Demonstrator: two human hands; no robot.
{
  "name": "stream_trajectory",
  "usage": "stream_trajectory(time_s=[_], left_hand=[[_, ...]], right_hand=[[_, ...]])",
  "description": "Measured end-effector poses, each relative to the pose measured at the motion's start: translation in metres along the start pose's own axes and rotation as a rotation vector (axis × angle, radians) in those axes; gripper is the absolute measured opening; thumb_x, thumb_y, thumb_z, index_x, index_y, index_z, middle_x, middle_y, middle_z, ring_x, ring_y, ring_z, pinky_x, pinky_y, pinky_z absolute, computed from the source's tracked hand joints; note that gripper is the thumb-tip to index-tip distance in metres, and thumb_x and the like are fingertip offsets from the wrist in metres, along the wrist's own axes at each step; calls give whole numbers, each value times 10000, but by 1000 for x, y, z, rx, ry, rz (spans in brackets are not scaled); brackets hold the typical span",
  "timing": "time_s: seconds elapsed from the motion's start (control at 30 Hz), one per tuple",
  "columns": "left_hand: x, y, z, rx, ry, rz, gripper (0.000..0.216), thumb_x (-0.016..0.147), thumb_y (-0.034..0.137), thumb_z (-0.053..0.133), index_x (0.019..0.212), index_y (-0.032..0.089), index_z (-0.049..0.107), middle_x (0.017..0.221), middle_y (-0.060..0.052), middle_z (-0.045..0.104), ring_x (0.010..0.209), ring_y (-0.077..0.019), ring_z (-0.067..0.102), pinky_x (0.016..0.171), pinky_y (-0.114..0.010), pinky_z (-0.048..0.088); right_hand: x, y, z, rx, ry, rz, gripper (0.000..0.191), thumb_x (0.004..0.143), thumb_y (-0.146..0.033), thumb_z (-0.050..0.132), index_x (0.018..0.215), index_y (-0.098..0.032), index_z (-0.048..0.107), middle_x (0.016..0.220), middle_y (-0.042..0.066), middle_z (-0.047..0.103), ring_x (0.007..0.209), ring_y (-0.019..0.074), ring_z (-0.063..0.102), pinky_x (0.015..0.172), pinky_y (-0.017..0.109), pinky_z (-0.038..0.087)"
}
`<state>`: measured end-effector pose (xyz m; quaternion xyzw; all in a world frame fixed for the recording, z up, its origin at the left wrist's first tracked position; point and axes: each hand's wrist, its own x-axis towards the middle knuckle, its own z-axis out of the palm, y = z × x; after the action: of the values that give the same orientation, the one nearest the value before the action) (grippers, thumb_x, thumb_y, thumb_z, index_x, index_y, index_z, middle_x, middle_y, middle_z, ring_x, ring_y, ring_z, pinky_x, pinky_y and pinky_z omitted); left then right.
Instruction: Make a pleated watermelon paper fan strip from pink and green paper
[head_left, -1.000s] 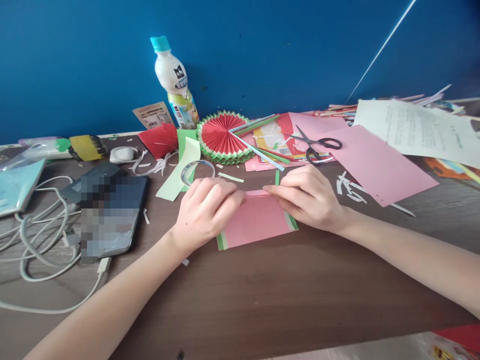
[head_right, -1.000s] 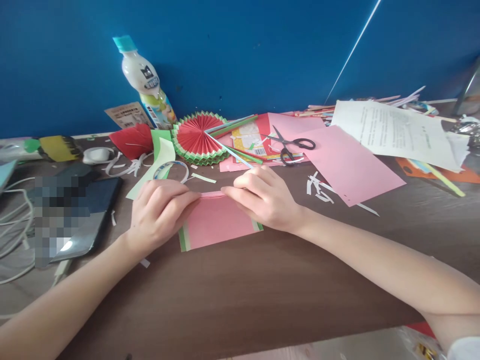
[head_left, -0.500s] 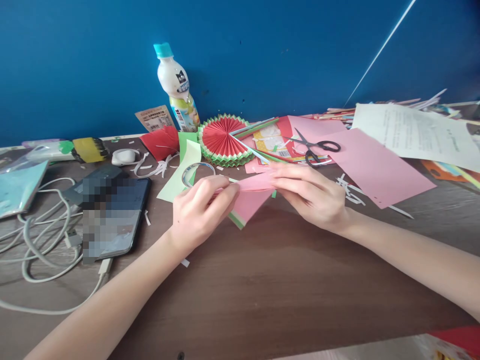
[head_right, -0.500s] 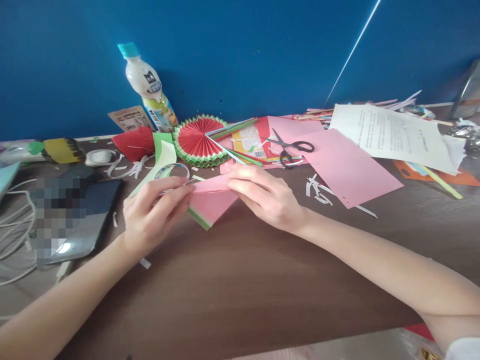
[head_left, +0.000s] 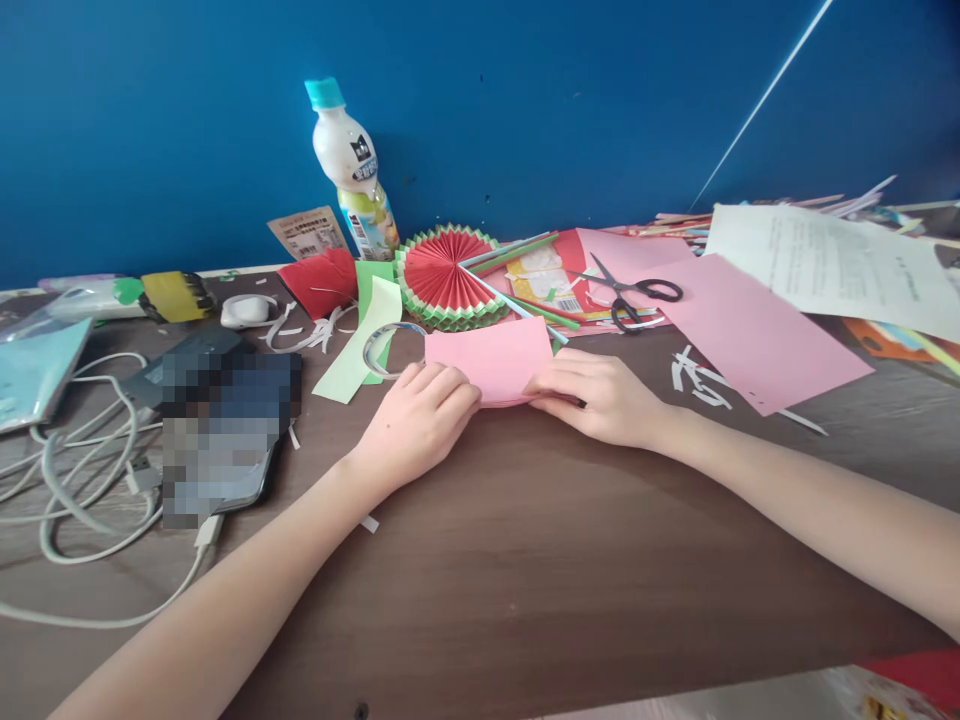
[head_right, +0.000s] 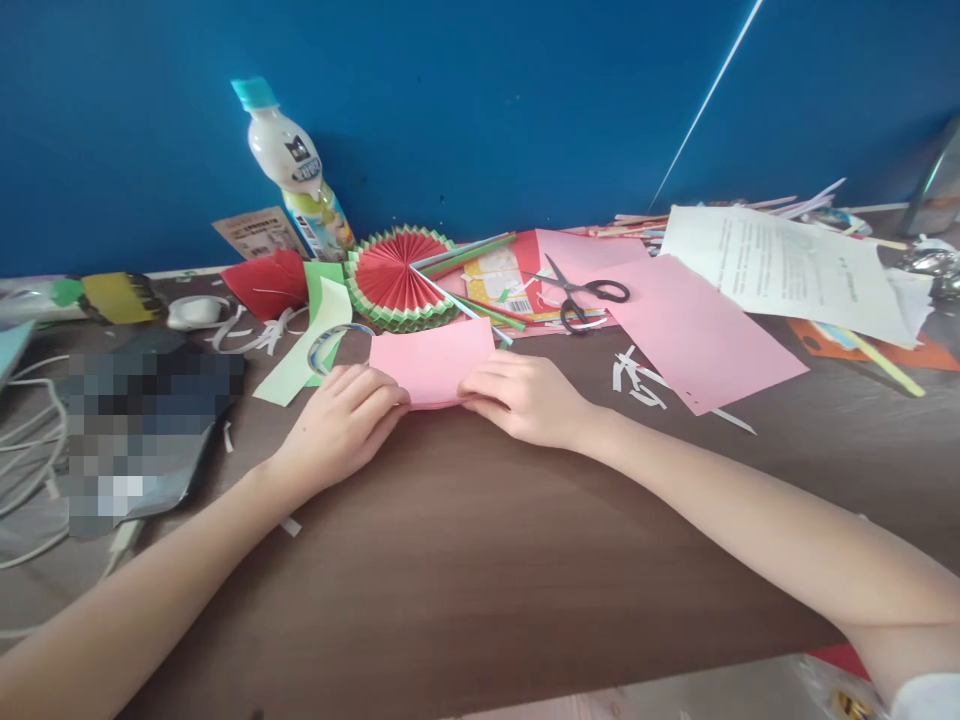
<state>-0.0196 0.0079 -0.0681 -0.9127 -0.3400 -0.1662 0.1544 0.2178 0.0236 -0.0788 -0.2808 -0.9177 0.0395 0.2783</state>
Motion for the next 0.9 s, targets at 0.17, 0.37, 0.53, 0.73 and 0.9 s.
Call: stream_trajectory(time_s=[0.17, 0.37, 0.53, 0.73, 0.9], left_hand=[[2, 1, -1, -451, -176, -236, 146, 891, 186, 379, 830, 174, 511, 825, -28, 599, 740, -146, 538, 673, -261, 417], [5, -6, -2, -745, -274, -392, 124, 851, 162, 415, 803, 183, 527, 801, 18, 595, 734, -117, 539, 678, -229, 415], [6, -12, -4, -768, -296, -369, 129, 800, 133, 447, 759, 176, 561, 792, 14, 590, 726, -114, 528, 683, -230, 416], [10, -16, -10, -855, -418, -419, 105, 788, 190, 468, 758, 175, 568, 722, 23, 592, 603, -95, 537, 579, -212, 420], [11, -20, -11, -885, -436, -419, 133, 797, 238, 481, 782, 182, 601, 772, 17, 624, 682, -113, 565, 653, -226, 444]], right_hand=[[2, 0, -1, 246, -57, 249, 104, 848, -263, 536, 809, -187, 595, 778, 33, 622, 712, 146, 517, 642, 271, 410], [7, 1, -1, 448, -142, 443, 129, 805, -197, 535, 679, -174, 514, 723, -4, 536, 662, 111, 467, 615, 242, 365], [10, 4, 0, 452, -158, 428, 152, 788, -192, 547, 647, -170, 496, 765, 0, 498, 666, 104, 441, 619, 245, 349], [8, 6, 2, 462, -152, 453, 114, 763, -205, 559, 683, -180, 481, 803, 13, 531, 688, 121, 463, 641, 262, 376], [7, 6, 3, 457, -144, 447, 145, 764, -225, 557, 660, -181, 465, 801, 15, 531, 688, 123, 469, 631, 261, 374]])
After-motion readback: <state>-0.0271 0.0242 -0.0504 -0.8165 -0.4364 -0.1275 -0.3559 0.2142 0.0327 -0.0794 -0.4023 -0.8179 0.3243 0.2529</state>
